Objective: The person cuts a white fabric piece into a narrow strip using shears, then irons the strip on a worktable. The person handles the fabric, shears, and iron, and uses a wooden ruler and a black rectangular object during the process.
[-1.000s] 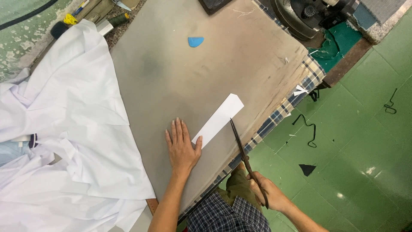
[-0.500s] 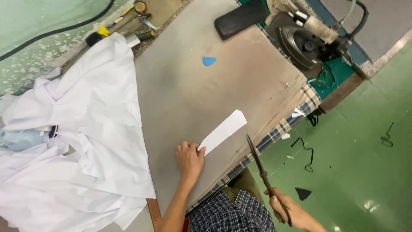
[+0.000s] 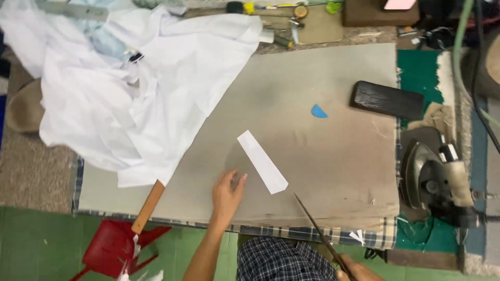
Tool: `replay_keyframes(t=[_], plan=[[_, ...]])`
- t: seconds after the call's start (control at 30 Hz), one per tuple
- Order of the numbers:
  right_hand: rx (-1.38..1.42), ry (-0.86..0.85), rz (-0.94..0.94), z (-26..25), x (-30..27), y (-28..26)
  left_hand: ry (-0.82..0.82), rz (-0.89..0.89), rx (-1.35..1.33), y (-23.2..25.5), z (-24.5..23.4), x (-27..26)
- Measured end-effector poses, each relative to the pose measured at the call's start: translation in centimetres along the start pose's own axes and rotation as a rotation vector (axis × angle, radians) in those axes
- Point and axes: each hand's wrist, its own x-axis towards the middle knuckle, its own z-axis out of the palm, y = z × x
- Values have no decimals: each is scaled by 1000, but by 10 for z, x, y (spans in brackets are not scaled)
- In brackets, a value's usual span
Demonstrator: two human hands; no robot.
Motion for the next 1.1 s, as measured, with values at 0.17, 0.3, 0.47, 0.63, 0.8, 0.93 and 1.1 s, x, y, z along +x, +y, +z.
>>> replay_keyframes(t=[0.17,0.3,0.47,0.63,0.8,0.93,1.1], plan=[[-350,-134,11,-27,13,-10,1,-759,-495,20,29,-84],[-26,-294,-91,-28,1,-70,-35,-1106,-777,48,53,-82],[76,-264,-109,-10,27,-79,-12,-1200,-931,61,65,-62],[96,-213,-297,0,56,-49,-32,-1251,-957,59,64,-44],[4,-170,-318,6,65,-51,-41,-1305,-903,63,63,-29],[106,-180,-298,11,68,-48,-16,-1291,-908,57,69,-31],[76,-163,-291,11,65,-54,-23,-1306,-892,56,70,-30]])
